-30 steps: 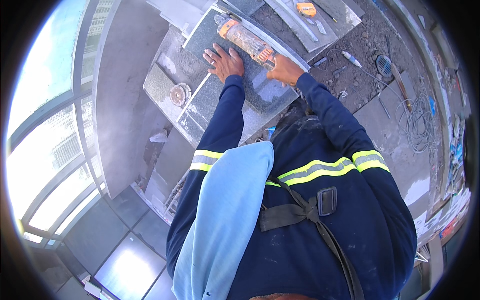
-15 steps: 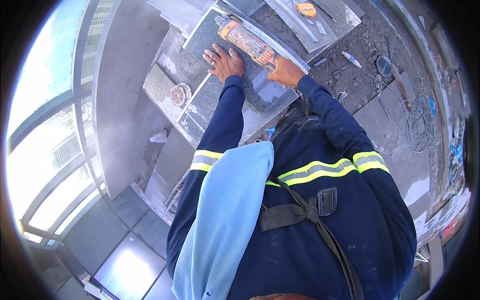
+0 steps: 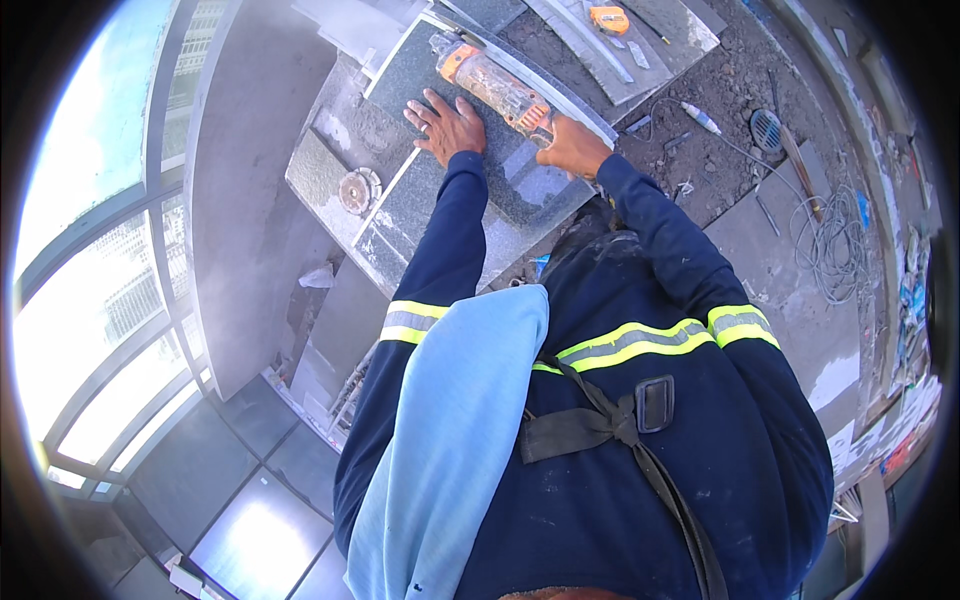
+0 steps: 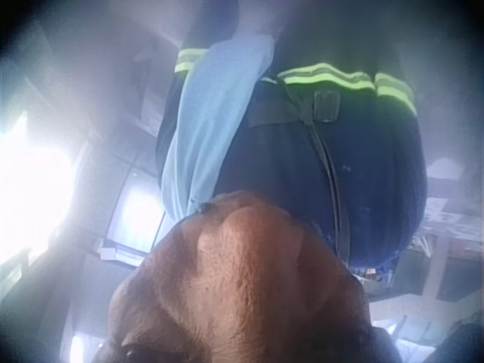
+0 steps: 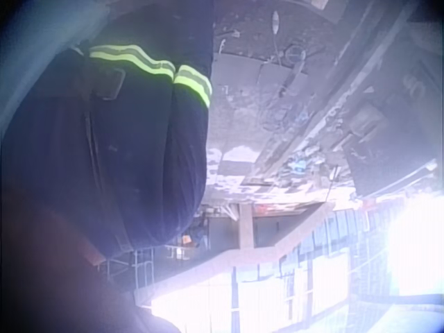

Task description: The person measures a stone tile with a tape measure, then uses an angle grinder to cut along a marked line. The person repositions the tile and continues cutting to complete the shape.

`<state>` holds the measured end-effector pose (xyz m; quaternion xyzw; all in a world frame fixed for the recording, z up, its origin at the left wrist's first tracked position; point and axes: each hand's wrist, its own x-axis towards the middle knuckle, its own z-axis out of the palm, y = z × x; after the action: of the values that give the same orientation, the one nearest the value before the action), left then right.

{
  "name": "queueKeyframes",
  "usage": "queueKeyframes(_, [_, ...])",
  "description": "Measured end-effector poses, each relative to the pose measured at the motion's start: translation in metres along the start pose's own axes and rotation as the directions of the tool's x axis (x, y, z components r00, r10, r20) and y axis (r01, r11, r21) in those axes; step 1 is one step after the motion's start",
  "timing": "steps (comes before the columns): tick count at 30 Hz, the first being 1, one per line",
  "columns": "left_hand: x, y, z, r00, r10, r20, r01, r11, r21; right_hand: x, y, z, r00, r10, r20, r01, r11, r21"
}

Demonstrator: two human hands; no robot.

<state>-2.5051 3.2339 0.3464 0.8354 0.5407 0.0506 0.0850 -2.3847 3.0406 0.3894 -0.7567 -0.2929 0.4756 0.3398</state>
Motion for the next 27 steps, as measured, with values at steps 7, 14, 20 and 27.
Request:
queueKeyframes(7, [-0.001,0.0,0.001,1.0,0.003,-0.002,-0.003,1.0,0.007,0.004,-0.004,-0.001,0.999,0.014,0.035,-0.014,1.0,0.006])
queueKeyframes(14, [0.0,0.001,0.0,1.0,-0.008,-0.001,0.008,1.0,-0.005,-0.004,0.001,0.0,1.0,-0.019,-0.022,0.019,0.999,-0.029])
queueKeyframes(20, [0.0,0.002,-0.002,1.0,-0.01,0.003,0.01,1.0,-0.008,-0.004,0.001,-0.001,1.0,-0.001,0.01,0.001,1.0,0.011])
queueKeyframes(27, [-0.001,0.002,-0.001,1.0,-0.004,-0.01,0.004,1.0,-0.002,0.003,0.004,0.003,1.0,-0.016,-0.004,0.016,0.999,0.05])
